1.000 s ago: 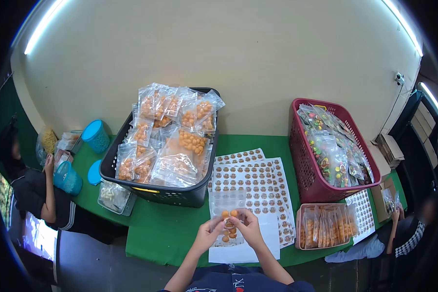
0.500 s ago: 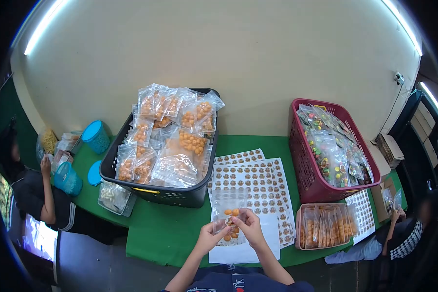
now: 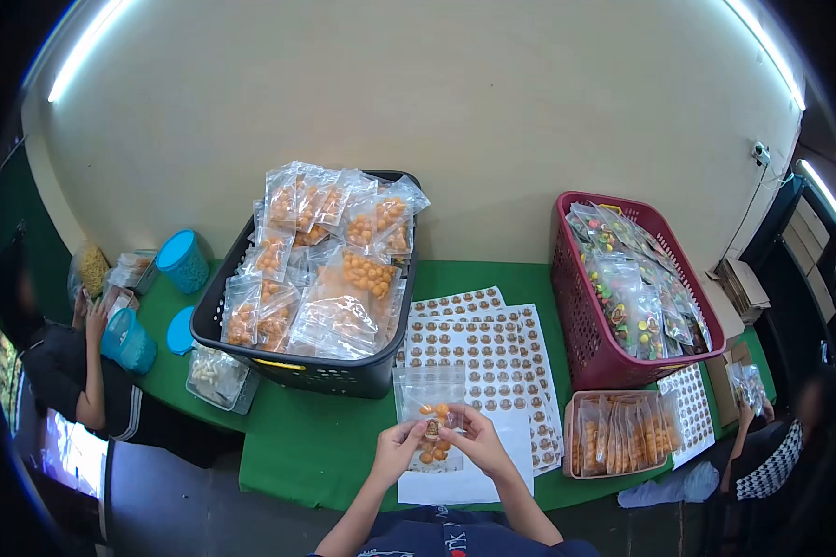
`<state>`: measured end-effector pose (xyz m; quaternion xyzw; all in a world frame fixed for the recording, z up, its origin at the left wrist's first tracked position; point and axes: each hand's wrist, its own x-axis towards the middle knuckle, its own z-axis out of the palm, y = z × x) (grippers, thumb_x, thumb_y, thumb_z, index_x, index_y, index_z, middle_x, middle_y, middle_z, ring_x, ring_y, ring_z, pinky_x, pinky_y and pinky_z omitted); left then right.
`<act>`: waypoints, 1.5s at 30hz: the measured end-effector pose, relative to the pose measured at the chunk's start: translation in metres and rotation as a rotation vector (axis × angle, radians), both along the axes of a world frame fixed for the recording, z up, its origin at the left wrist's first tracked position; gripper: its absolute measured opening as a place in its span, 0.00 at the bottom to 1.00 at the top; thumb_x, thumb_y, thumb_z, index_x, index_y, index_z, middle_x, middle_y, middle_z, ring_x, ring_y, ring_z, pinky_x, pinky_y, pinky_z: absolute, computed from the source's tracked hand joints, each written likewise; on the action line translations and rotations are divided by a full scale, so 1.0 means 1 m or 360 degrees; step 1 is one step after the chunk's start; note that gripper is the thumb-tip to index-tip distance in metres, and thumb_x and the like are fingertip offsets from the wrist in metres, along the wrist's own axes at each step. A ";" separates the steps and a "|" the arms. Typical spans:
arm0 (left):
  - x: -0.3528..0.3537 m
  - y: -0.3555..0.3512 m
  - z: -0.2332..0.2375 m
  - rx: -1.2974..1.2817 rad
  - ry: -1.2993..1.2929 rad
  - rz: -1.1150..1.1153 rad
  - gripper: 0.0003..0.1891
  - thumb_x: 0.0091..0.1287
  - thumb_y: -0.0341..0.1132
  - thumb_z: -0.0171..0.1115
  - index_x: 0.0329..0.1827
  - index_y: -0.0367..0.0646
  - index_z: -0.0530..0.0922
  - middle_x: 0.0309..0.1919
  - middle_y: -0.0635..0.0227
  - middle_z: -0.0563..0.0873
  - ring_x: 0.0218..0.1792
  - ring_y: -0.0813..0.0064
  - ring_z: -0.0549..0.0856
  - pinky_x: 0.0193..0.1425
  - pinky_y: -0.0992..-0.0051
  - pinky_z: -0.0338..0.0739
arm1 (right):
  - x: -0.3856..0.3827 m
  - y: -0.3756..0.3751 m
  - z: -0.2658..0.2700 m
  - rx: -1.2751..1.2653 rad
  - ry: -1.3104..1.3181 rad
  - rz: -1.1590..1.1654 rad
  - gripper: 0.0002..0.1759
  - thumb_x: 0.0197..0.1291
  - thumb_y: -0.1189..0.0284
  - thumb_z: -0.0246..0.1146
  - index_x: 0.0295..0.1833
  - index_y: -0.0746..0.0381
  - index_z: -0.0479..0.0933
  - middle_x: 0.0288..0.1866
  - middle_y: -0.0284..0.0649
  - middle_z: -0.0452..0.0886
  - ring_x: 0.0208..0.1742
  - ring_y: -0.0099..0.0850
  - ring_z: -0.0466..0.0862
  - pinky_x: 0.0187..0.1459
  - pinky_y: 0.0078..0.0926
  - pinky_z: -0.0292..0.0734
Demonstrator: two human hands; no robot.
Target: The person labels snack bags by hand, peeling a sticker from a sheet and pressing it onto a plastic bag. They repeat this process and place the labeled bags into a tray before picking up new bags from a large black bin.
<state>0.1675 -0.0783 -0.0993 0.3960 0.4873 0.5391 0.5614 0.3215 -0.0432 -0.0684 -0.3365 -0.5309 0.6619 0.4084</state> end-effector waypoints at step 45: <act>-0.006 0.000 0.024 0.0240 -0.0128 0.0024 0.05 0.58 0.29 0.60 0.34 0.37 0.78 0.31 0.69 0.82 0.33 0.82 0.80 0.40 0.82 0.73 | -0.018 -0.006 0.003 0.0240 0.0006 -0.0223 0.03 0.54 0.77 0.61 0.34 0.65 0.76 0.30 0.31 0.75 0.32 0.16 0.73 0.35 0.15 0.66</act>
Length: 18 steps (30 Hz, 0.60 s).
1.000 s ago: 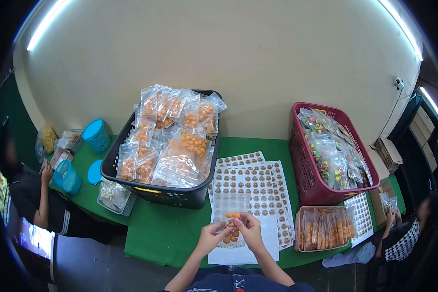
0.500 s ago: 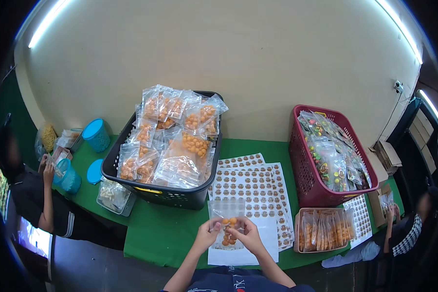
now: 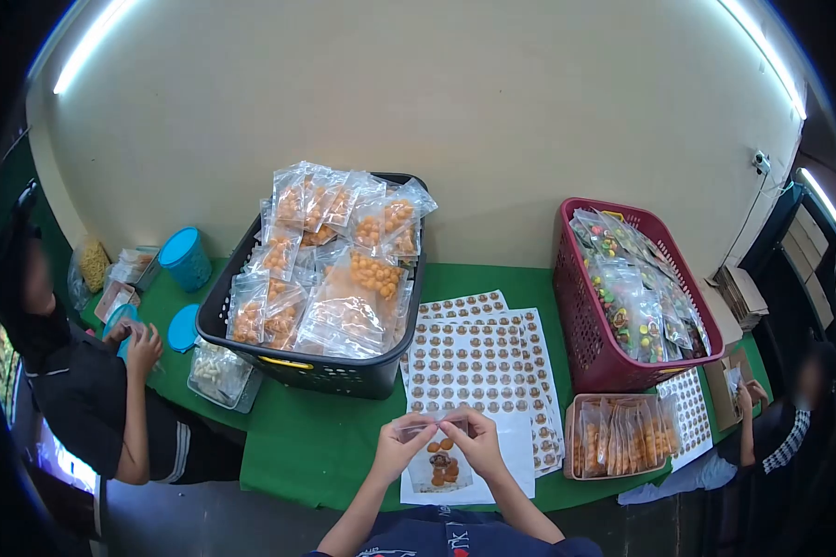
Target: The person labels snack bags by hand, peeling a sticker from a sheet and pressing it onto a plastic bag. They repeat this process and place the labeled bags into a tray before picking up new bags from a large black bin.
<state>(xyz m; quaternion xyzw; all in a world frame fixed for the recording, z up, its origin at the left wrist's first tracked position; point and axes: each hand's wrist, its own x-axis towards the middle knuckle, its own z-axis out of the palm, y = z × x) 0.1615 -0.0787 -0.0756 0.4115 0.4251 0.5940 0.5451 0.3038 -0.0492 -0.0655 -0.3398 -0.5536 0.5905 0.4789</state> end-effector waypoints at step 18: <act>0.001 0.000 0.003 0.0175 0.0326 0.0353 0.04 0.54 0.27 0.64 0.29 0.37 0.78 0.27 0.72 0.80 0.29 0.86 0.77 0.34 0.84 0.70 | -0.006 -0.001 -0.006 0.0077 0.0057 -0.0288 0.02 0.50 0.80 0.60 0.31 0.67 0.77 0.28 0.34 0.73 0.32 0.20 0.71 0.36 0.17 0.65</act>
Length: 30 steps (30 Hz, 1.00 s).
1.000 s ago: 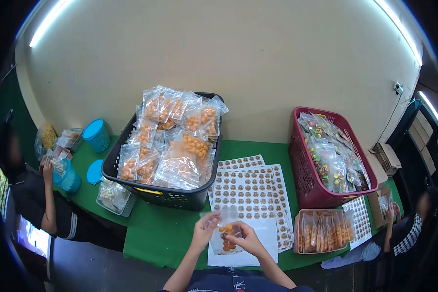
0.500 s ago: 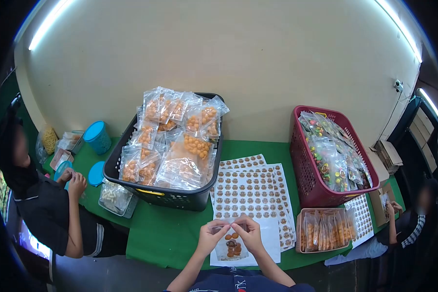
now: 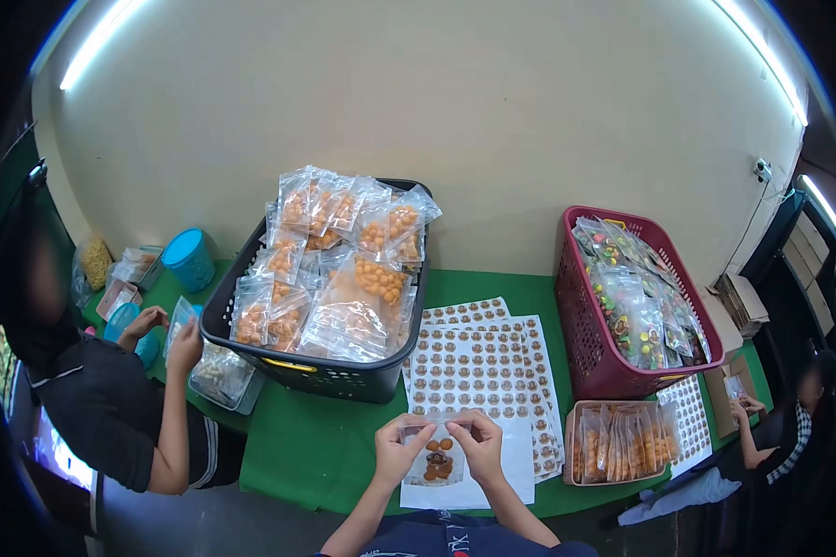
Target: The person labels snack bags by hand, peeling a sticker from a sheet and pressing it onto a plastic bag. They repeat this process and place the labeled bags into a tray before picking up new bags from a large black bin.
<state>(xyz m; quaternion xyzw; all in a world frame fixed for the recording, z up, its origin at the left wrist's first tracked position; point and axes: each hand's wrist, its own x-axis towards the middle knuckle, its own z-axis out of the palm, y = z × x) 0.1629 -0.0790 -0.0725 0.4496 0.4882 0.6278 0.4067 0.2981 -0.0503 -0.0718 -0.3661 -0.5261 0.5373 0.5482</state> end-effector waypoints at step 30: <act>-0.015 0.014 -0.003 -0.0137 -0.0078 -0.0014 0.12 0.66 0.31 0.47 0.32 0.32 0.78 0.29 0.68 0.81 0.33 0.82 0.77 0.43 0.82 0.70 | 0.005 0.000 0.002 -0.0025 -0.0062 0.0109 0.10 0.60 0.76 0.52 0.42 0.70 0.77 0.34 0.38 0.75 0.35 0.24 0.75 0.39 0.18 0.71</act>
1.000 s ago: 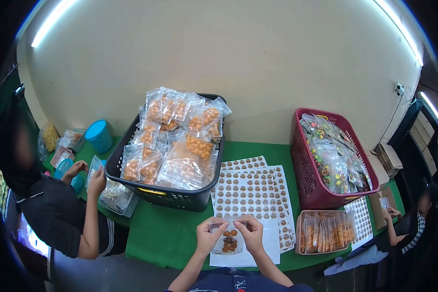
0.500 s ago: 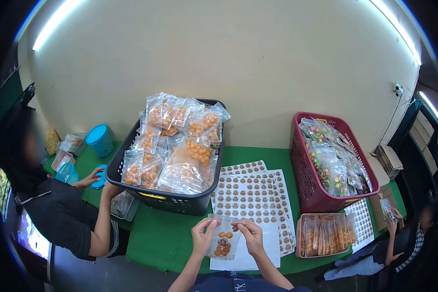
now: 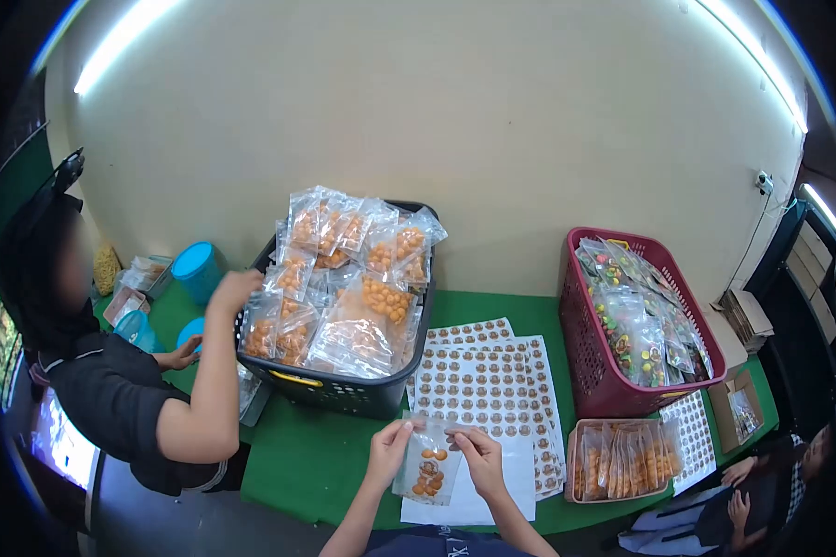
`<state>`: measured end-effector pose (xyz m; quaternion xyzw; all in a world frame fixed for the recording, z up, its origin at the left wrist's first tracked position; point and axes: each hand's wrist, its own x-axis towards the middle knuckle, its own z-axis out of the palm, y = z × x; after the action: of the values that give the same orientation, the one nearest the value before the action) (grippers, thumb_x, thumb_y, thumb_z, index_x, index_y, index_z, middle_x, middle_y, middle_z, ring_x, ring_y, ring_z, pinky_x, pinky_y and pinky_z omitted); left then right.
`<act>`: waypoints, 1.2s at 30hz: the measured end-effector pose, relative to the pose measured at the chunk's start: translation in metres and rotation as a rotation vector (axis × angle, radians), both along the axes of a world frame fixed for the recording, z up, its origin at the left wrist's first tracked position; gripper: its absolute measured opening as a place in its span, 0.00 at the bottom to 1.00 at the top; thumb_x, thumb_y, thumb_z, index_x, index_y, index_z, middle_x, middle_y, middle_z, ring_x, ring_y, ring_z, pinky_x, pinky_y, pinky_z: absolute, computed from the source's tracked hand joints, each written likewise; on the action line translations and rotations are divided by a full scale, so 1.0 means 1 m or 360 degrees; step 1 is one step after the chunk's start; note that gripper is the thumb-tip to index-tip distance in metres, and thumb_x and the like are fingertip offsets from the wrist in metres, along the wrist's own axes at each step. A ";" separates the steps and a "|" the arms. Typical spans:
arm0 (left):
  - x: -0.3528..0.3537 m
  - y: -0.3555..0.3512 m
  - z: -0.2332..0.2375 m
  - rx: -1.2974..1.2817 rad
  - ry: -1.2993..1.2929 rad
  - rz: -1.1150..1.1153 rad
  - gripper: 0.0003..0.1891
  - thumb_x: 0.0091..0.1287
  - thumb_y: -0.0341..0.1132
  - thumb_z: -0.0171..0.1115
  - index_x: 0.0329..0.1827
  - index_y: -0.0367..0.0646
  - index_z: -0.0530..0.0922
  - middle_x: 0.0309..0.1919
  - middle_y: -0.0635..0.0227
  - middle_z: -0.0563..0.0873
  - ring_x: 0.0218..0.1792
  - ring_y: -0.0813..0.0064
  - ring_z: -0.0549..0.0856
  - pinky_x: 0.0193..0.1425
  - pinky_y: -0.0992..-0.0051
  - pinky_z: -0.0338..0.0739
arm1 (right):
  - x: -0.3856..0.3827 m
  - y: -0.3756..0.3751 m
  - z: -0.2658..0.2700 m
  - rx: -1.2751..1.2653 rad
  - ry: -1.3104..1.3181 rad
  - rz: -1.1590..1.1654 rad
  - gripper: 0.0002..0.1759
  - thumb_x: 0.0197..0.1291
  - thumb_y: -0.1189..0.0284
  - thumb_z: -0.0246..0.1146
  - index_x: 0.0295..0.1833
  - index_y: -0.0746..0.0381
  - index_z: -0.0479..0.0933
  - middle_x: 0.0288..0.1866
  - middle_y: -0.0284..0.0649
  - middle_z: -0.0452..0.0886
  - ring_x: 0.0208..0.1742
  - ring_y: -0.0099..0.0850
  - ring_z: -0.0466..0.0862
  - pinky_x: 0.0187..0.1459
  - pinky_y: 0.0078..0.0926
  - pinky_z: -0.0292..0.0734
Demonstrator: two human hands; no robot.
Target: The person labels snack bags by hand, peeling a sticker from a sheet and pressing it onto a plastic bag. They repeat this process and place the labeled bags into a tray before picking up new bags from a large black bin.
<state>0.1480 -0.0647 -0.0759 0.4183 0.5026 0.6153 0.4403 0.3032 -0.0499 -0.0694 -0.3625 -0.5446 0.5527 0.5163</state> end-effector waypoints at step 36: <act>-0.006 -0.011 0.011 0.0219 0.0516 -0.0054 0.06 0.59 0.29 0.58 0.32 0.35 0.80 0.30 0.65 0.82 0.35 0.78 0.80 0.41 0.80 0.71 | 0.016 0.013 -0.012 0.0010 0.0008 -0.0156 0.02 0.46 0.80 0.65 0.28 0.66 0.78 0.29 0.36 0.78 0.35 0.23 0.74 0.40 0.19 0.67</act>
<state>0.1423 -0.0760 -0.0649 0.5496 0.5166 0.5651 0.3343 0.3194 -0.0368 -0.0810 -0.3856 -0.5266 0.5260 0.5453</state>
